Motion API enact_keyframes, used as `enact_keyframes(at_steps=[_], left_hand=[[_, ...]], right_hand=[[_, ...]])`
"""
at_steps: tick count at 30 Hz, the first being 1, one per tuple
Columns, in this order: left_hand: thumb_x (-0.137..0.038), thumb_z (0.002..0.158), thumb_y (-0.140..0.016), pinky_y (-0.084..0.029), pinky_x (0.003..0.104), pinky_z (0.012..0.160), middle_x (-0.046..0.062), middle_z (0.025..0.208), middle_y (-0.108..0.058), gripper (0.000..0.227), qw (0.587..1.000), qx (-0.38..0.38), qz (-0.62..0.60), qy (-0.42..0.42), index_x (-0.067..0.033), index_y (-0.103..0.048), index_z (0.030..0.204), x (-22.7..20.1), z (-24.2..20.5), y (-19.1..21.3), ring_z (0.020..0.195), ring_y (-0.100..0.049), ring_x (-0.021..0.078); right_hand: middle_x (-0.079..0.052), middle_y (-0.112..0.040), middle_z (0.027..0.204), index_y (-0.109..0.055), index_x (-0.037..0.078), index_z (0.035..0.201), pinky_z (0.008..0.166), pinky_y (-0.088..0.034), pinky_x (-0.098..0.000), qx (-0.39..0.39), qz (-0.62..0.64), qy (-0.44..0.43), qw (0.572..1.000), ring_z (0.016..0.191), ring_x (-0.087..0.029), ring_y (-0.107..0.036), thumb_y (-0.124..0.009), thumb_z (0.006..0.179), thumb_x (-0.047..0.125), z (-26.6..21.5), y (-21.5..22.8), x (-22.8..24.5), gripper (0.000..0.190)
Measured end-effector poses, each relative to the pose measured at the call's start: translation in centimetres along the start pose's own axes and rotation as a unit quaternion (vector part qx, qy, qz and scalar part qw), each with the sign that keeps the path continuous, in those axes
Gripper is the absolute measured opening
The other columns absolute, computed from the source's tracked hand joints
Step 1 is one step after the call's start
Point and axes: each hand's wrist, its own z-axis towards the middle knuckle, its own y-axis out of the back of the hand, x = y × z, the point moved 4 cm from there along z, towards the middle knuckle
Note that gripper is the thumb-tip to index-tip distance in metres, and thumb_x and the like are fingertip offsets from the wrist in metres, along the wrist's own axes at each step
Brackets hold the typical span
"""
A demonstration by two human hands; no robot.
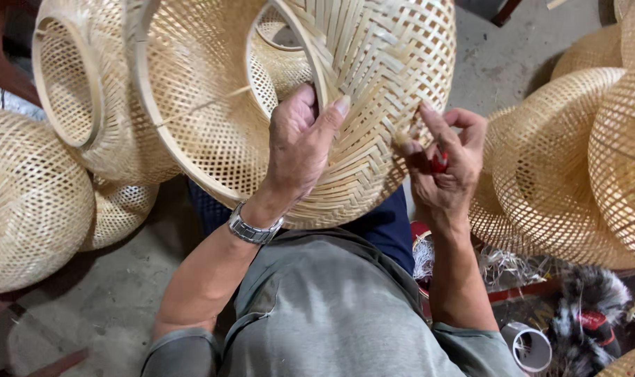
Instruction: The person is weaving a large bamboo basket, using a red utility knife to trim and tuck the ends of the bamboo strips along the rim. The person holds the basket with one hand and manipulates the strips with the other, occasionally using the knife to secure the weave.
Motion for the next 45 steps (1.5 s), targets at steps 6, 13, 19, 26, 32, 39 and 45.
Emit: enact_keyframes(at_steps=[6, 13, 19, 26, 32, 39, 45], left_hand=[[-0.009, 0.106, -0.064, -0.061, 0.025, 0.077, 0.014, 0.106, -0.073, 0.02, 1.0, 0.005, 0.005, 0.021, 0.0056, -0.062, 0.12, 1.9, -0.6, -0.3, 0.087, -0.069, 0.0109], [-0.009, 0.104, -0.067, -0.065, 0.032, 0.09, 0.021, 0.116, -0.072, 0.028, 0.997, 0.002, -0.045, 0.058, 0.0084, -0.059, 0.125, 1.6, -0.5, 0.1, 0.101, -0.073, 0.0197], [-0.008, 0.1, -0.071, -0.065, 0.04, 0.096, 0.03, 0.119, -0.068, 0.049, 0.997, -0.052, -0.007, 0.06, 0.0117, -0.042, 0.133, 1.2, -0.5, 0.6, 0.109, -0.073, 0.0297], [-0.014, 0.102, -0.07, -0.064, 0.037, 0.105, 0.026, 0.127, -0.067, 0.075, 0.999, -0.03, 0.046, 0.005, 0.0009, -0.019, 0.155, 0.6, -1.2, 0.0, 0.119, -0.07, 0.0243], [-0.013, 0.107, -0.067, -0.064, 0.033, 0.104, 0.021, 0.129, -0.07, 0.054, 0.996, -0.007, 0.086, -0.003, 0.0036, -0.039, 0.15, 0.6, -1.6, -0.2, 0.118, -0.072, 0.0202], [-0.015, 0.111, -0.067, -0.06, 0.027, 0.101, 0.016, 0.125, -0.07, 0.043, 0.997, 0.0, 0.081, 0.003, 0.0037, -0.048, 0.145, 0.4, -2.4, -0.5, 0.113, -0.069, 0.0143], [-0.017, 0.109, -0.067, -0.061, 0.026, 0.097, 0.014, 0.126, -0.072, 0.039, 0.998, 0.002, 0.069, 0.01, 0.003, -0.052, 0.14, -0.1, -2.5, -0.8, 0.108, -0.07, 0.0126]], right_hand=[[-0.006, -0.047, 0.121, -0.065, 0.009, 0.138, 0.065, -0.043, -0.0191, 0.029, 0.068, -0.111, 0.991, 0.073, -0.004, -0.045, -0.086, 0.094, 0.007, -2.3, -0.3, -1.9, 0.049], [-0.008, -0.057, 0.121, -0.062, 0.004, 0.143, 0.067, -0.046, -0.0169, -0.018, 0.083, -0.135, 0.987, 0.077, -0.004, -0.049, -0.08, 0.104, 0.004, -4.9, 1.3, -2.4, 0.043], [-0.009, -0.062, 0.111, -0.069, 0.003, 0.128, 0.064, -0.047, -0.0206, 0.003, 0.009, -0.09, 0.996, 0.074, -0.009, -0.055, -0.083, 0.099, 0.002, -4.6, 2.1, -1.0, 0.032], [-0.012, -0.063, 0.103, -0.068, 0.0, 0.121, 0.068, -0.055, -0.0318, 0.06, -0.037, 0.021, 0.997, 0.085, -0.02, -0.065, -0.083, 0.093, -0.002, -2.9, 1.7, 1.9, 0.032], [-0.015, -0.066, 0.104, -0.067, -0.002, 0.117, 0.071, -0.058, -0.0358, 0.079, -0.067, 0.067, 0.992, 0.089, -0.026, -0.069, -0.079, 0.094, -0.003, -1.6, 1.2, 2.8, 0.026], [-0.016, -0.063, 0.108, -0.063, -0.003, 0.121, 0.071, -0.059, -0.0376, 0.138, -0.105, 0.076, 0.982, 0.091, -0.028, -0.068, -0.077, 0.095, -0.004, -0.5, 1.0, 3.7, 0.03], [-0.018, -0.058, 0.111, -0.058, -0.007, 0.126, 0.068, -0.058, -0.0397, 0.212, -0.168, 0.092, 0.958, 0.087, -0.032, -0.068, -0.069, 0.088, -0.007, -0.3, 1.2, 4.4, 0.039]])
